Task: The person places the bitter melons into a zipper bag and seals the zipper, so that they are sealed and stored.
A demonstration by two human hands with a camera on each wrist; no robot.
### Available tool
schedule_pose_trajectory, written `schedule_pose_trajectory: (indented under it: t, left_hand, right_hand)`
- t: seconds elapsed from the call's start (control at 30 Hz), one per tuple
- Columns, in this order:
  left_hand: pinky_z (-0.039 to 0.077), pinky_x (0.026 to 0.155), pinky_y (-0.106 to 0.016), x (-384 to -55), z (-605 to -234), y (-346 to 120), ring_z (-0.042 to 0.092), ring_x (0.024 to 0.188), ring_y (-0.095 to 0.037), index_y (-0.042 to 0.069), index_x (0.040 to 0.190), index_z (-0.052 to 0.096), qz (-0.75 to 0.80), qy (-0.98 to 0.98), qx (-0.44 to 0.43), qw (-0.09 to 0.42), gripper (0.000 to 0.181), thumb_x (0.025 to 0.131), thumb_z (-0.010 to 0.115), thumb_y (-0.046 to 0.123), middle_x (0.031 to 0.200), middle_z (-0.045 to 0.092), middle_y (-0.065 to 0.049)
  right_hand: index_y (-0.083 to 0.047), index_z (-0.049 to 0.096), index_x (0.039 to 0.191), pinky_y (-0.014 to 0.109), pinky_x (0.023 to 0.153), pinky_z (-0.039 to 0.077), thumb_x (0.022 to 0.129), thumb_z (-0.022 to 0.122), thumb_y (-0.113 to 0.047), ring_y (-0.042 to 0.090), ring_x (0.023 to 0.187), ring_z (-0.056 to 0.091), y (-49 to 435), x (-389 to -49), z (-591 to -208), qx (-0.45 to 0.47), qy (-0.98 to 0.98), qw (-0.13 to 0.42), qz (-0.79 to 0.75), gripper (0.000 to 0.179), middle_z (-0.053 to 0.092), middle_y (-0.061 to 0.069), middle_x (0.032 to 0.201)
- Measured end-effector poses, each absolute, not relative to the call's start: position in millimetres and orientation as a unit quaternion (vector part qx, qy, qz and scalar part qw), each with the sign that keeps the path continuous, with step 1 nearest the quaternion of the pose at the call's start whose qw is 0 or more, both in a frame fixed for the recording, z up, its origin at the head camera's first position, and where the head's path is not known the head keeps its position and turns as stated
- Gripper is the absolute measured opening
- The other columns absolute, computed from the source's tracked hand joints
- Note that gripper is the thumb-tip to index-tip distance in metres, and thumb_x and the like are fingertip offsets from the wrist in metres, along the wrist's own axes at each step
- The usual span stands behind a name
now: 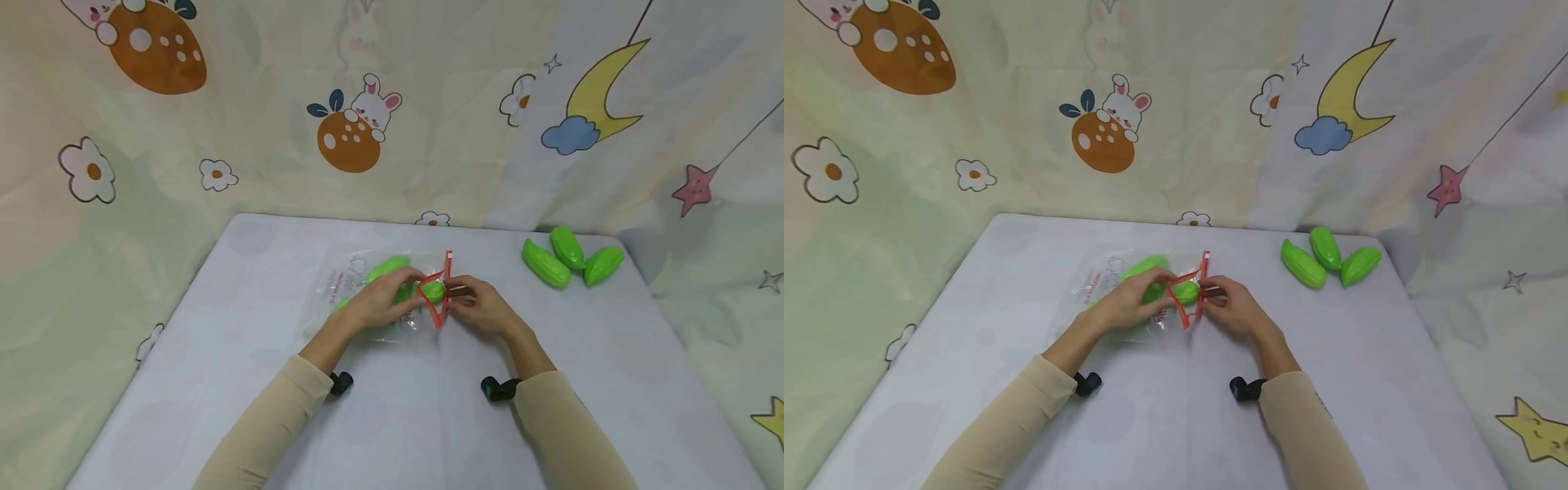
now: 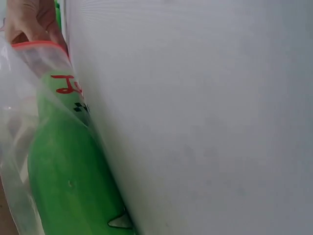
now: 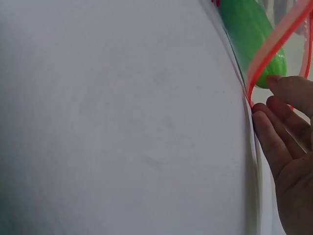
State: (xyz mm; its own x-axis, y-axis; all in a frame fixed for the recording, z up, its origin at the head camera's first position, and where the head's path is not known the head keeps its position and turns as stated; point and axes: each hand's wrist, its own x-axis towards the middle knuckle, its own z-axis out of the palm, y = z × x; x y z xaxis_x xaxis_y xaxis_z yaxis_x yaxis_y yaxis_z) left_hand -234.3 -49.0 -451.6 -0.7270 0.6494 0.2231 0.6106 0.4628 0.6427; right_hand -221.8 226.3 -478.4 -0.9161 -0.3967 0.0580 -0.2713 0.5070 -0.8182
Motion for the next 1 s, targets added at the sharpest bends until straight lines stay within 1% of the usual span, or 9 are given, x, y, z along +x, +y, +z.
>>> schedule_pose_trajectory:
  t: [0.1, 0.2, 0.33, 0.43, 0.5, 0.6, 0.73, 0.87, 1.0]
  left_hand:
    - [0.042, 0.114, -0.038, -234, -452, -54, 0.053, 0.135, -0.016, 0.016, 0.142, 0.055, 0.333, 0.87, 0.362, 0.028, 0.05, 0.1, 0.067, 0.04, 0.141, 0.06, 0.003]
    - [0.037, 0.119, -0.04, -235, -454, -59, 0.046, 0.143, -0.018, 0.019, 0.143, 0.056, 0.304, 0.883, 0.355, 0.032, 0.052, 0.098, 0.07, 0.042, 0.146, 0.057, 0.0]
    - [0.025, 0.124, -0.051, -235, -455, -66, 0.034, 0.152, -0.025, 0.023, 0.145, 0.057, 0.267, 0.894, 0.358, 0.045, 0.061, 0.092, 0.075, 0.049, 0.157, 0.048, -0.005]
    - [0.015, 0.125, -0.059, -234, -455, -68, 0.026, 0.155, -0.029, 0.026, 0.146, 0.056, 0.238, 0.899, 0.363, 0.06, 0.069, 0.088, 0.076, 0.056, 0.162, 0.041, -0.005]
    - [0.011, 0.124, -0.063, -233, -454, -69, 0.022, 0.157, -0.03, 0.029, 0.147, 0.055, 0.219, 0.902, 0.365, 0.07, 0.072, 0.086, 0.075, 0.061, 0.164, 0.038, -0.004]
    - [0.011, 0.123, -0.065, -233, -451, -72, 0.018, 0.158, -0.032, 0.032, 0.148, 0.054, 0.198, 0.908, 0.362, 0.075, 0.077, 0.083, 0.076, 0.066, 0.166, 0.034, -0.003]
    - [0.01, 0.123, -0.066, -230, -444, -77, 0.011, 0.158, -0.038, 0.036, 0.15, 0.051, 0.181, 0.919, 0.338, 0.092, 0.085, 0.077, 0.08, 0.069, 0.169, 0.027, -0.003]
    - [0.008, 0.123, -0.066, -228, -442, -82, 0.005, 0.159, -0.04, 0.039, 0.152, 0.047, 0.175, 0.924, 0.317, 0.119, 0.094, 0.071, 0.084, 0.068, 0.171, 0.019, -0.005]
    - [0.01, 0.122, -0.068, -229, -444, -86, 0.005, 0.159, -0.038, 0.039, 0.155, 0.043, 0.176, 0.925, 0.313, 0.126, 0.098, 0.071, 0.086, 0.065, 0.172, 0.017, -0.003]
  right_hand:
    - [-0.003, 0.06, 0.136, 0.052, 0.106, 0.05, 0.095, 0.071, -0.003, 0.038, 0.124, 0.064, 231, -223, -478, -0.196, 0.864, 0.066, -0.459, 0.042, 0.064, 0.016, 0.135]
    - [-0.005, 0.06, 0.136, 0.051, 0.107, 0.049, 0.096, 0.07, -0.005, 0.036, 0.125, 0.063, 235, -224, -477, -0.192, 0.871, 0.072, -0.447, 0.042, 0.063, 0.014, 0.137]
    - [-0.004, 0.059, 0.136, 0.051, 0.107, 0.049, 0.096, 0.071, -0.006, 0.034, 0.124, 0.064, 242, -226, -476, -0.186, 0.876, 0.076, -0.439, 0.042, 0.064, 0.014, 0.137]
    - [-0.003, 0.059, 0.137, 0.052, 0.107, 0.049, 0.096, 0.071, -0.005, 0.034, 0.124, 0.064, 250, -227, -475, -0.182, 0.878, 0.073, -0.436, 0.043, 0.063, 0.015, 0.137]
    - [-0.002, 0.058, 0.137, 0.052, 0.107, 0.048, 0.096, 0.07, -0.004, 0.035, 0.125, 0.063, 256, -227, -475, -0.182, 0.879, 0.069, -0.436, 0.043, 0.063, 0.016, 0.137]
    - [-0.001, 0.059, 0.136, 0.051, 0.107, 0.049, 0.096, 0.07, -0.004, 0.036, 0.126, 0.062, 266, -231, -473, -0.182, 0.881, 0.056, -0.433, 0.042, 0.063, 0.017, 0.137]
    - [0.0, 0.059, 0.135, 0.05, 0.107, 0.049, 0.098, 0.069, -0.006, 0.036, 0.127, 0.06, 282, -236, -468, -0.176, 0.888, 0.016, -0.425, 0.039, 0.062, 0.018, 0.136]
    - [0.004, 0.058, 0.135, 0.056, 0.112, 0.041, 0.098, 0.068, -0.006, 0.04, 0.131, 0.053, 304, -239, -460, -0.178, 0.89, -0.021, -0.418, 0.04, 0.058, 0.022, 0.136]
    - [0.001, 0.06, 0.134, 0.065, 0.113, 0.035, 0.096, 0.07, -0.006, 0.048, 0.136, 0.045, 326, -241, -454, -0.182, 0.907, -0.074, -0.373, 0.04, 0.056, 0.024, 0.138]
